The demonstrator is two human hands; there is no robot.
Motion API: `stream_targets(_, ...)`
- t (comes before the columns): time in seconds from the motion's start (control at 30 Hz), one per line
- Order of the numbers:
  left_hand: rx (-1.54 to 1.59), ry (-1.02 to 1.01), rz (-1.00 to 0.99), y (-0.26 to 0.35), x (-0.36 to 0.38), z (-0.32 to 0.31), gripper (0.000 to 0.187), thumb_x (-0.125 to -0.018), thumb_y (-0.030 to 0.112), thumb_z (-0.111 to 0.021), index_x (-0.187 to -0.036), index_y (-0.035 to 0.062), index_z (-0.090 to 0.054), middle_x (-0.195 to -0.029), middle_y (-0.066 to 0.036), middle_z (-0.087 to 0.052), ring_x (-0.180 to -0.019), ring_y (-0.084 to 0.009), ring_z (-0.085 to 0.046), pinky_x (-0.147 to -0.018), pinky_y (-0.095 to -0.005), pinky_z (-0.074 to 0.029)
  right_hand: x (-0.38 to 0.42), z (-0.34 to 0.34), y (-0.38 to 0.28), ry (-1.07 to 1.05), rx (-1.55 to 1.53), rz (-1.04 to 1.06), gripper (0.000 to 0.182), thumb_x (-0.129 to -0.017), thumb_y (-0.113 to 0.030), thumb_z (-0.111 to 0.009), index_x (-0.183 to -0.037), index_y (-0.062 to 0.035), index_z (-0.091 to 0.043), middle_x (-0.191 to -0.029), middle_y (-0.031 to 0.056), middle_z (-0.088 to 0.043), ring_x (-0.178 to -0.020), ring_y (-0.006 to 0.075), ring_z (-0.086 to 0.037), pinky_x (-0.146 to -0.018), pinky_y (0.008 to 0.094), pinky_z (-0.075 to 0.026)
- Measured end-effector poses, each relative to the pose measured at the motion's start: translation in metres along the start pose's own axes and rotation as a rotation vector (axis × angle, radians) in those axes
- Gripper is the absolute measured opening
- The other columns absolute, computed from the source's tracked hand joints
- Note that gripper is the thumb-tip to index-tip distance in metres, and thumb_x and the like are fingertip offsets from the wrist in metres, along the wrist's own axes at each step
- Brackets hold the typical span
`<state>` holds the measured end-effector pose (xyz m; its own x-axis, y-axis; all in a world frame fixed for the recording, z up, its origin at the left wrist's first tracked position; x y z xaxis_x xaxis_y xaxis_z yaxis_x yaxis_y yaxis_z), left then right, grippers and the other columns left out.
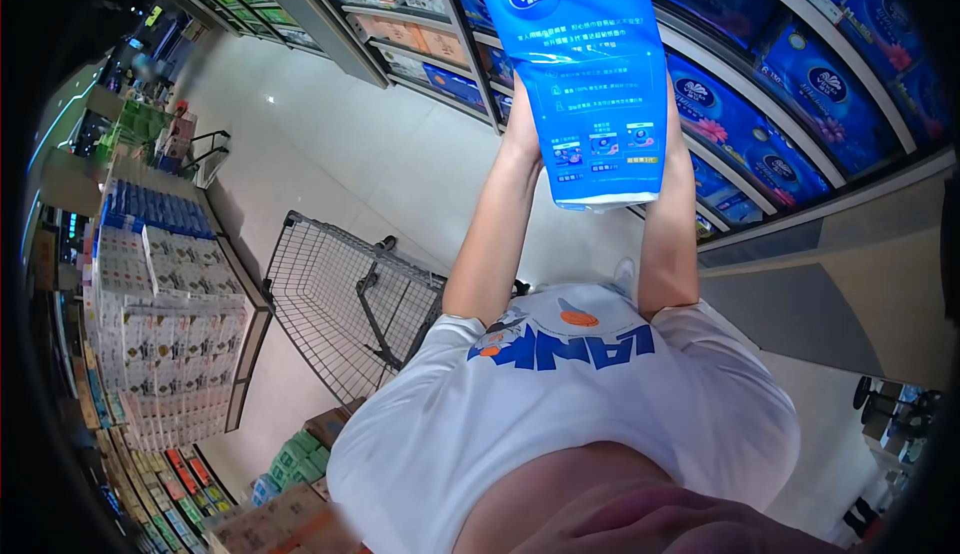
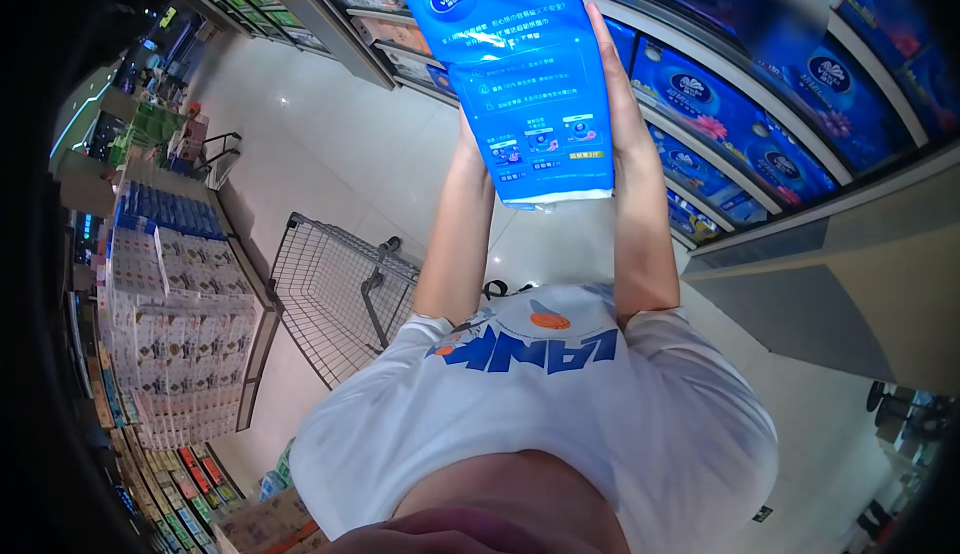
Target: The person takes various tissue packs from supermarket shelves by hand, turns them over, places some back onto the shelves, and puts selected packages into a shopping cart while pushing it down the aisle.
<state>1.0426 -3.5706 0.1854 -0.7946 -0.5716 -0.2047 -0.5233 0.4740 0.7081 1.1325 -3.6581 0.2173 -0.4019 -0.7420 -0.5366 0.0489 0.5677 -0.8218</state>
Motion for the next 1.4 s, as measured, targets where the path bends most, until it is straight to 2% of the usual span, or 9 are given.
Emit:
stream_targets(0.2, -0.251, -0.001, -0.081, -0.002, -0.02, 0.01, 0.07, -0.093, 0.055, -0.041, -0.142, 0.0058, -0.031, -0.135, -0.016, -0.042, -0.123, -0.0283, -0.042, -0.1, -0.0365, -0.036, 0.01, -0.004, 0.015, 0.089, 0.038, 0.004, 0.078, -0.092, -0.058, -0.037, -0.147, -0.006, -0.016, -0.151, 0.0138, -0.021, -0.139, 0.0272, -0.023, -0.114, 0.0409, -0.019)
stream_targets(0.4, -1.332, -0.089, -0.26, 0.025, 0.017, -0.018, 0.083, -0.079, 0.059, -0.059, -0.138, 0.0033, -0.042, -0.147, -0.028, -0.026, -0.14, -0.0423, -0.017, -0.112, -0.052, -0.011, 0.024, 0.018, 0.033, 0.336, -0.01, 0.092, 0.075, -0.094, -0.057, -0.035, -0.147, -0.0071, -0.017, -0.151, 0.0133, -0.022, -0.139, 0.0271, -0.024, -0.114, 0.0418, -0.018)
stream_targets(0.6, -1.326, -0.289, -0.482, 0.055, 0.05, -0.04, 0.06, -0.081, 0.038, -0.065, -0.13, 0.0066, -0.05, -0.143, -0.017, -0.039, -0.134, -0.0352, -0.034, -0.11, -0.0471, -0.023, 0.022, 0.058, 0.047, 0.586, 0.075, 0.185, 0.073, -0.095, -0.056, -0.033, -0.147, -0.0081, -0.017, -0.15, 0.0128, -0.023, -0.138, 0.027, -0.024, -0.115, 0.0427, -0.018)
stream_targets(0.7, -1.322, 0.144, -0.505, 0.104, 0.106, 0.034, 0.052, -0.079, 0.027, -0.07, -0.122, 0.0032, -0.055, -0.135, -0.018, -0.048, -0.125, -0.033, -0.045, -0.105, -0.0418, -0.034, 0.021, 0.079, 0.051, 0.664, 0.182, 0.213, 0.071, -0.095, -0.056, -0.032, -0.147, -0.0087, -0.017, -0.15, 0.0125, -0.024, -0.138, 0.027, -0.025, -0.115, 0.0431, -0.018)
stream_targets(0.9, -1.535, 1.512, 0.818, 0.083, 0.396, 0.366, 0.097, -0.071, 0.06, -0.068, -0.139, -0.0008, -0.035, -0.143, -0.025, -0.031, -0.128, -0.0415, -0.038, -0.105, -0.0414, -0.034, 0.026, 0.1, 0.056, 0.681, 0.522, 0.181, 0.069, -0.097, -0.055, -0.03, -0.147, -0.0097, -0.017, -0.15, 0.012, -0.025, -0.138, 0.0269, -0.026, -0.116, 0.044, -0.018)
stream_targets(1.0, -0.96, 1.279, 0.366, 0.017, 0.449, 0.429, 0.089, -0.071, 0.041, -0.073, -0.141, 0.0029, -0.034, -0.142, -0.028, -0.025, -0.122, -0.0452, -0.043, -0.103, -0.0411, -0.037, 0.027, 0.104, 0.049, 0.713, 0.435, 0.169, 0.067, -0.097, -0.055, -0.028, -0.146, -0.0104, -0.018, -0.149, 0.0121, -0.026, -0.137, 0.0276, -0.027, -0.115, 0.0456, -0.019)
stream_targets(1.07, -1.291, 1.635, 0.746, 0.018, 0.446, 0.376, 0.069, -0.072, 0.019, -0.068, -0.136, 0.0082, -0.044, -0.136, -0.032, -0.025, -0.112, -0.0458, -0.049, -0.1, -0.0409, -0.039, 0.026, 0.099, 0.039, 0.774, 0.196, 0.222, 0.067, -0.097, -0.056, -0.027, -0.146, -0.0111, -0.018, -0.148, 0.0127, -0.026, -0.136, 0.029, -0.029, -0.113, 0.0481, -0.022)
stream_targets(1.13, -1.399, 1.453, 0.735, 0.008, 0.477, 0.427, 0.058, -0.071, 0.016, -0.065, -0.128, 0.009, -0.051, -0.133, -0.034, -0.026, -0.109, -0.0453, -0.051, -0.099, -0.0407, -0.039, 0.022, 0.095, 0.05, 0.762, -0.539, 0.164, 0.073, -0.093, -0.053, -0.038, -0.146, -0.0088, -0.016, -0.15, 0.0105, -0.025, -0.141, 0.0248, -0.017, -0.116, 0.0466, -0.006)
stream_targets(1.4, -1.557, 1.146, 0.681, -0.011, 0.429, 0.401, 0.015, -0.07, 0.02, -0.062, -0.08, 0.0101, -0.064, -0.085, -0.018, -0.06, -0.091, -0.0384, -0.051, -0.106, -0.0536, -0.02, 0.027, 0.101, 0.064, 0.905, 0.545, 0.332, 0.048, -0.096, -0.047, -0.034, -0.126, -0.011, -0.042, -0.129, 0.0109, -0.044, -0.125, 0.0272, -0.038, -0.112, 0.0488, -0.021)
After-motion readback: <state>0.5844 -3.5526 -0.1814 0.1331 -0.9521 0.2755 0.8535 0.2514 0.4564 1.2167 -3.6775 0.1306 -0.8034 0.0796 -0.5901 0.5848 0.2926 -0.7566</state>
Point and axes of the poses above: each hand's wrist, its own x-axis away from the middle knuckle, its own z-axis out of the back of the hand, y = z × x, the point moved 6 cm from there along -x, towards the middle knuckle
